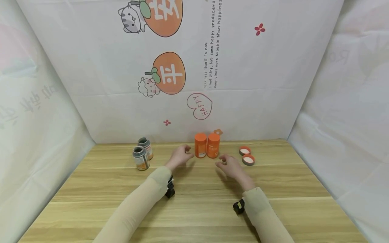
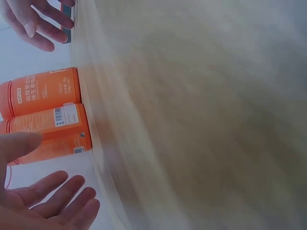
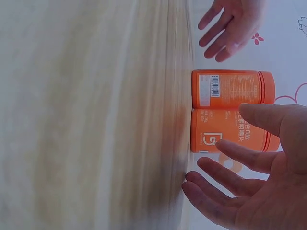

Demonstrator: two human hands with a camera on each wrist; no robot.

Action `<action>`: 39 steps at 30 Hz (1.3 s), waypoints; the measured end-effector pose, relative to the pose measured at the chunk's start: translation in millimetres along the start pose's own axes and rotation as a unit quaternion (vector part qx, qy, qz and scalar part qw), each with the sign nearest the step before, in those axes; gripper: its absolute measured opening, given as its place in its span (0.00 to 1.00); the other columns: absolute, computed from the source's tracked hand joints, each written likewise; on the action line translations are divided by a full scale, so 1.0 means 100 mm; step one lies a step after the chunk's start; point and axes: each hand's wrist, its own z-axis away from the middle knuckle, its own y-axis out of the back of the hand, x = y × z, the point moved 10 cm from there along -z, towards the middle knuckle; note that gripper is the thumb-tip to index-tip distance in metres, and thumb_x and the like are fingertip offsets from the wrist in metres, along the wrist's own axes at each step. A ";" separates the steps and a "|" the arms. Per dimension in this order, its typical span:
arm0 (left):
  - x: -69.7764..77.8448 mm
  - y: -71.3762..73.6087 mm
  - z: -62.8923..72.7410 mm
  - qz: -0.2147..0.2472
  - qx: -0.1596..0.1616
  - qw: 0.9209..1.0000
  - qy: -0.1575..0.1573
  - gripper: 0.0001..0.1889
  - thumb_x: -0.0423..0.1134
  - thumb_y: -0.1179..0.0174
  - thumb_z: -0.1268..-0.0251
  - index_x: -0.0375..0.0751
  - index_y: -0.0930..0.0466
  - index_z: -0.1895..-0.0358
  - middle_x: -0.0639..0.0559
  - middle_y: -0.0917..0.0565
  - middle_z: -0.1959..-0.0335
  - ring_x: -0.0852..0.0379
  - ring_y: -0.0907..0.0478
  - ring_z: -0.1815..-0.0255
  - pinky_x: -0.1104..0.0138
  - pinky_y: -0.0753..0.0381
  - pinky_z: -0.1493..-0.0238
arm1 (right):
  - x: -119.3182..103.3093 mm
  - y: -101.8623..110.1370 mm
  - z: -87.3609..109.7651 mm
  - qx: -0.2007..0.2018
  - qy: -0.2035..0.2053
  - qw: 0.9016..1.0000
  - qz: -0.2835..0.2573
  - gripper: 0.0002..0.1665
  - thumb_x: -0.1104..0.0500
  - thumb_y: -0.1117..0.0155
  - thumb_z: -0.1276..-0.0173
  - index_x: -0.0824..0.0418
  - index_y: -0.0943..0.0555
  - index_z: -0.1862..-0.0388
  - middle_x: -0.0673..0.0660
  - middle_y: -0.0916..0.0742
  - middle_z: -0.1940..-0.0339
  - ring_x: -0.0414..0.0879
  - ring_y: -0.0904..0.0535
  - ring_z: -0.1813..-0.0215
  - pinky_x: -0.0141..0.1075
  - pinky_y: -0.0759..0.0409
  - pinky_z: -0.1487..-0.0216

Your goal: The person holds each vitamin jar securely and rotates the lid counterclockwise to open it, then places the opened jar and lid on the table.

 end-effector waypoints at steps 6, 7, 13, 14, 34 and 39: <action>0.10 -0.03 -0.06 0.006 0.014 1.000 -0.011 0.26 0.47 0.37 0.40 0.36 0.26 0.41 0.43 0.21 0.43 0.47 0.25 0.43 0.57 0.26 0.43 | 0.01 -0.02 0.00 0.001 -0.006 1.000 -0.008 0.27 0.49 0.44 0.30 0.67 0.27 0.41 0.70 0.21 0.44 0.62 0.22 0.45 0.51 0.23 0.47; 0.11 -0.03 -0.07 0.010 0.015 1.000 -0.012 0.27 0.47 0.36 0.40 0.35 0.26 0.41 0.43 0.22 0.43 0.47 0.25 0.42 0.57 0.26 0.42 | 0.01 -0.03 0.00 -0.001 -0.008 1.000 -0.010 0.27 0.49 0.44 0.30 0.67 0.27 0.41 0.69 0.21 0.44 0.62 0.22 0.44 0.51 0.23 0.47; 0.14 -0.07 -0.13 0.038 0.021 0.999 -0.007 0.27 0.47 0.37 0.40 0.34 0.27 0.42 0.41 0.22 0.42 0.47 0.25 0.43 0.56 0.27 0.42 | 0.02 -0.03 -0.01 -0.006 -0.008 1.000 -0.016 0.29 0.48 0.45 0.30 0.68 0.27 0.40 0.70 0.21 0.43 0.62 0.23 0.44 0.51 0.23 0.47; 0.15 -0.08 -0.14 0.039 0.021 0.999 -0.007 0.26 0.47 0.37 0.40 0.35 0.26 0.42 0.41 0.22 0.43 0.47 0.25 0.43 0.56 0.27 0.42 | 0.02 -0.03 -0.01 -0.006 -0.007 1.000 -0.014 0.29 0.48 0.45 0.30 0.68 0.27 0.40 0.70 0.21 0.43 0.62 0.23 0.44 0.51 0.23 0.47; 0.05 -0.25 -0.27 0.156 0.006 0.988 0.004 0.28 0.44 0.29 0.48 0.40 0.26 0.44 0.44 0.20 0.47 0.48 0.23 0.46 0.58 0.23 0.47 | 0.01 -0.02 0.02 -0.004 -0.005 1.000 -0.029 0.26 0.51 0.47 0.28 0.68 0.28 0.39 0.70 0.22 0.41 0.63 0.24 0.43 0.51 0.24 0.45; 0.03 -0.29 -0.27 0.163 0.008 0.987 0.006 0.28 0.42 0.29 0.48 0.42 0.26 0.42 0.44 0.20 0.46 0.49 0.23 0.45 0.58 0.23 0.46 | 0.00 -0.01 0.03 -0.004 -0.006 1.000 -0.027 0.27 0.50 0.46 0.28 0.68 0.28 0.39 0.70 0.22 0.42 0.62 0.24 0.43 0.51 0.24 0.45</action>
